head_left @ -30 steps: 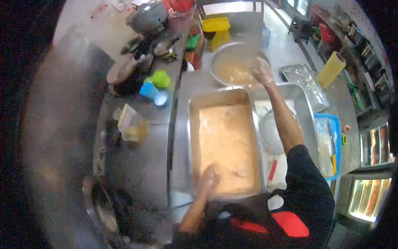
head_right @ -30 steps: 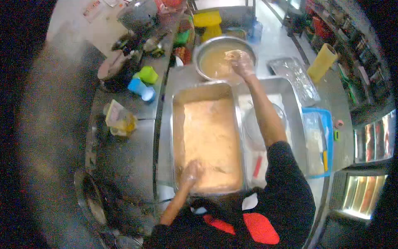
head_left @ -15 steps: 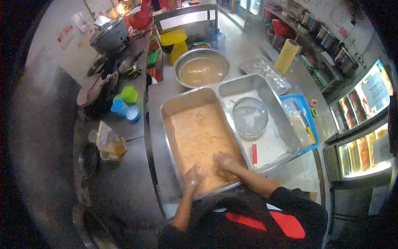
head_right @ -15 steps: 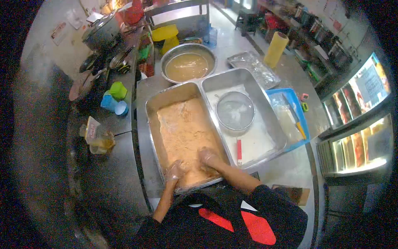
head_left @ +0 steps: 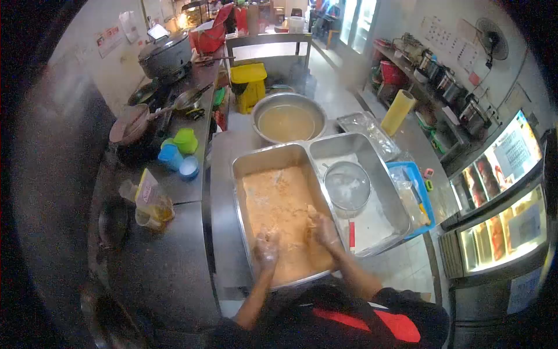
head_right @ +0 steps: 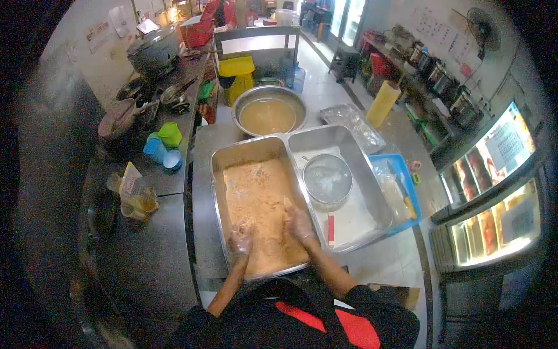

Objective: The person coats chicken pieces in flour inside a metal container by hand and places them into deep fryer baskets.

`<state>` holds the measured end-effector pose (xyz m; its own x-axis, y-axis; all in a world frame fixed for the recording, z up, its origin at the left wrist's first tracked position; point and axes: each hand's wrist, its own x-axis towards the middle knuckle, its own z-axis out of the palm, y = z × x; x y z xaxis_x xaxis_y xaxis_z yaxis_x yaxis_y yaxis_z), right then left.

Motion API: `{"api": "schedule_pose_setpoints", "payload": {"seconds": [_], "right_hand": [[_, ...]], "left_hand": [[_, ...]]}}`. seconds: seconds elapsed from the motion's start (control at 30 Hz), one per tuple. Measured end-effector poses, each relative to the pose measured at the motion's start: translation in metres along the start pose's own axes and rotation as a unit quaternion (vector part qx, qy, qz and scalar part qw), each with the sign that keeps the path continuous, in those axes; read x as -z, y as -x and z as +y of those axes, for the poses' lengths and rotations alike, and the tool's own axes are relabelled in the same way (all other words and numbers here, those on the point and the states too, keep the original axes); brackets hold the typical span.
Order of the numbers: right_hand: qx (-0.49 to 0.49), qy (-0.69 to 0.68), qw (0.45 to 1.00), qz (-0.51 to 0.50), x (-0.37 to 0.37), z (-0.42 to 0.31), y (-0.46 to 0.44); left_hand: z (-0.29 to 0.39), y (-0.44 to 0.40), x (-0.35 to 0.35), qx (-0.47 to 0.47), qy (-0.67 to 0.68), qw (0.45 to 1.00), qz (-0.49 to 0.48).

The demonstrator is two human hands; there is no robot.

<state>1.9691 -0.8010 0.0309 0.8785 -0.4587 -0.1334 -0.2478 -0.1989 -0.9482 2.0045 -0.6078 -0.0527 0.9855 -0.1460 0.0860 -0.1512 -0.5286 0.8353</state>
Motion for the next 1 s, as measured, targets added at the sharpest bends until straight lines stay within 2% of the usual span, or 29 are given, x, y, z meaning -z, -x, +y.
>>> {"api": "schedule_pose_setpoints", "payload": {"seconds": [0.07, 0.13, 0.23, 0.27, 0.3, 0.33, 0.37, 0.4, 0.47, 0.5, 0.57, 0.6, 0.63, 0.67, 0.77, 0.8, 0.83, 0.87, 0.9, 0.93, 0.97, 1.0], "right_hand": [[0.117, 0.097, 0.988, -0.012, -0.013, 0.001, 0.005], [0.203, 0.256, 0.940, -0.098, -0.025, 0.000, 0.009], [0.101, 0.137, 0.980, -0.105, 0.012, -0.016, -0.006], [-0.030, -0.208, 0.968, -0.138, 0.014, 0.017, -0.015], [0.003, -0.127, 0.987, -0.104, 0.007, 0.021, -0.012], [0.084, 0.104, 0.988, -0.071, -0.006, 0.009, 0.002], [0.131, 0.261, 0.953, -0.076, -0.020, -0.007, 0.020], [0.149, 0.352, 0.919, -0.094, -0.025, -0.018, 0.026], [0.060, 0.219, 0.964, -0.138, -0.005, -0.005, 0.007], [0.017, 0.150, 0.976, -0.158, 0.005, 0.008, -0.010], [0.012, 0.117, 0.992, -0.047, -0.017, 0.061, -0.023], [0.092, 0.141, 0.985, -0.030, -0.029, 0.048, 0.001], [0.173, 0.165, 0.971, -0.011, -0.035, 0.025, 0.022], [0.199, 0.295, 0.931, -0.076, -0.033, -0.006, 0.028], [0.025, 0.226, 0.951, -0.211, -0.025, -0.013, 0.002], [0.185, 0.296, 0.915, -0.200, -0.028, 0.006, 0.002], [0.339, 0.361, 0.850, -0.179, -0.037, 0.041, -0.001], [0.482, 0.419, 0.755, -0.149, -0.044, 0.060, -0.009], [0.333, 0.362, 0.856, -0.159, -0.044, 0.055, -0.008], [0.175, 0.289, 0.926, -0.167, -0.039, 0.038, -0.001], [0.329, 0.219, 0.913, -0.102, -0.030, 0.007, 0.012], [0.201, 0.230, 0.934, -0.184, -0.024, -0.005, 0.015]], "left_hand": [[0.012, 0.001, -0.022, -0.044, -0.076, 0.996, 0.027], [0.015, -0.003, -0.032, -0.089, -0.123, 0.987, 0.055], [-0.007, -0.011, -0.028, -0.217, -0.197, 0.950, 0.109], [-0.037, -0.016, -0.046, -0.183, -0.240, 0.951, 0.067], [-0.058, -0.020, -0.061, -0.146, -0.280, 0.949, 0.023], [-0.070, -0.016, -0.070, -0.105, -0.319, 0.942, -0.029], [-0.070, -0.010, -0.081, -0.017, -0.268, 0.963, -0.029], [-0.066, -0.005, -0.096, 0.069, -0.217, 0.973, -0.028], [-0.063, -0.008, -0.097, 0.090, -0.230, 0.968, -0.035], [-0.062, -0.012, -0.088, 0.027, -0.294, 0.954, -0.045], [-0.061, -0.015, -0.069, -0.098, -0.419, 0.900, -0.066], [-0.067, -0.009, -0.079, 0.036, -0.271, 0.962, -0.030], [-0.062, -0.002, -0.084, 0.081, -0.197, 0.977, -0.022], [-0.055, 0.001, -0.080, 0.072, -0.181, 0.980, -0.039], [-0.046, 0.002, -0.065, 0.021, -0.161, 0.983, -0.088], [-0.045, 0.004, -0.060, 0.011, -0.153, 0.983, -0.104], [-0.044, 0.005, -0.055, 0.005, -0.146, 0.982, -0.117], [-0.041, 0.001, -0.052, 0.003, -0.140, 0.982, -0.126], [-0.039, -0.001, -0.051, 0.001, -0.138, 0.981, -0.134], [-0.036, -0.004, -0.051, 0.003, -0.137, 0.980, -0.142], [-0.034, -0.009, -0.050, 0.005, -0.137, 0.979, -0.148], [-0.032, -0.012, -0.050, 0.009, -0.135, 0.978, -0.156]]}}
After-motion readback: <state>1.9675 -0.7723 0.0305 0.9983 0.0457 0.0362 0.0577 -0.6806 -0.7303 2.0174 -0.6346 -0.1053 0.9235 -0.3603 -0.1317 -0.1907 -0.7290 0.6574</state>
